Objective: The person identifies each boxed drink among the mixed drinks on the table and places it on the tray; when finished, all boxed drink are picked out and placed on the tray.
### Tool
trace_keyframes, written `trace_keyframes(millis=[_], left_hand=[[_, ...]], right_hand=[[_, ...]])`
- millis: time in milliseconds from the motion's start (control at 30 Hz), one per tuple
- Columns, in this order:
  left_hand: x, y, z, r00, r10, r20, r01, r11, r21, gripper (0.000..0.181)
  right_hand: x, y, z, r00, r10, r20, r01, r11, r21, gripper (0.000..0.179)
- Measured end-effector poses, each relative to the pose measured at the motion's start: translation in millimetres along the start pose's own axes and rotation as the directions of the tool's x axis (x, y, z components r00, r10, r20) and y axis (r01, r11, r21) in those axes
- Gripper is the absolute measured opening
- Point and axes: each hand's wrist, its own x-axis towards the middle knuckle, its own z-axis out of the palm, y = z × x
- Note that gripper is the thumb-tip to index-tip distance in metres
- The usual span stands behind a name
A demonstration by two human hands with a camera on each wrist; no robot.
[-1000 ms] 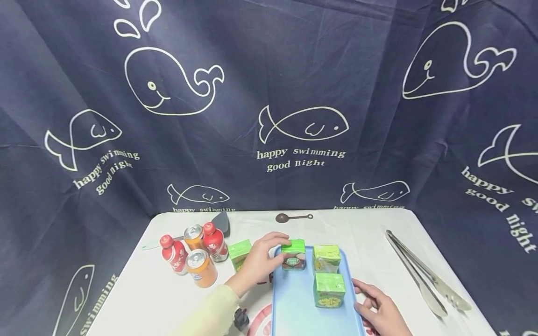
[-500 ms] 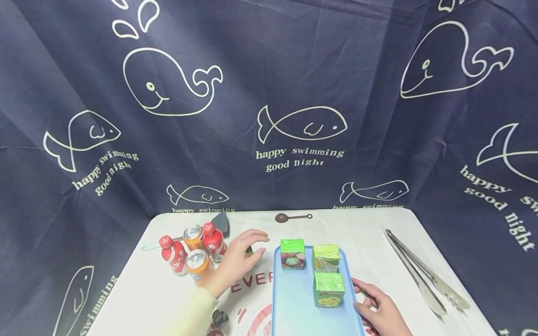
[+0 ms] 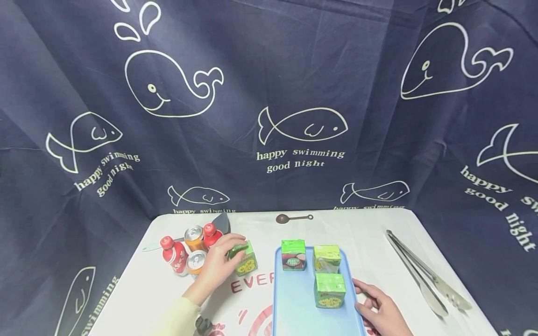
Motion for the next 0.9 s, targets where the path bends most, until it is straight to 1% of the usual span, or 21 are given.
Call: trace_keyframes(millis=[133,400,633,900], left_hand=[[-4.5,-3.7,-0.4,1.000,-0.003,-0.002,0.003,1.000,0.012,0.022],[-10.7,-5.4,1.3,0.999,-0.030,0.035,0.031,0.999,-0.014,0.025],[-12.5,-8.0,4.2,0.999,-0.025,0.021,0.025,1.000,-0.002,0.031],[-12.2,-7.5,3.6,0.999,-0.038,0.007,0.038,0.999,-0.030,0.034]], right_hand=[[0.0,0,0,1.000,-0.004,0.004,0.004,1.000,0.004,0.071],[-0.4,-1,-1,1.000,0.012,0.016,-0.013,1.000,0.018,0.073],[-0.1,-1,-1,1.000,0.013,0.028,-0.014,1.000,0.023,0.073],[0.7,0,0,1.000,0.008,0.010,-0.008,1.000,0.011,0.072]])
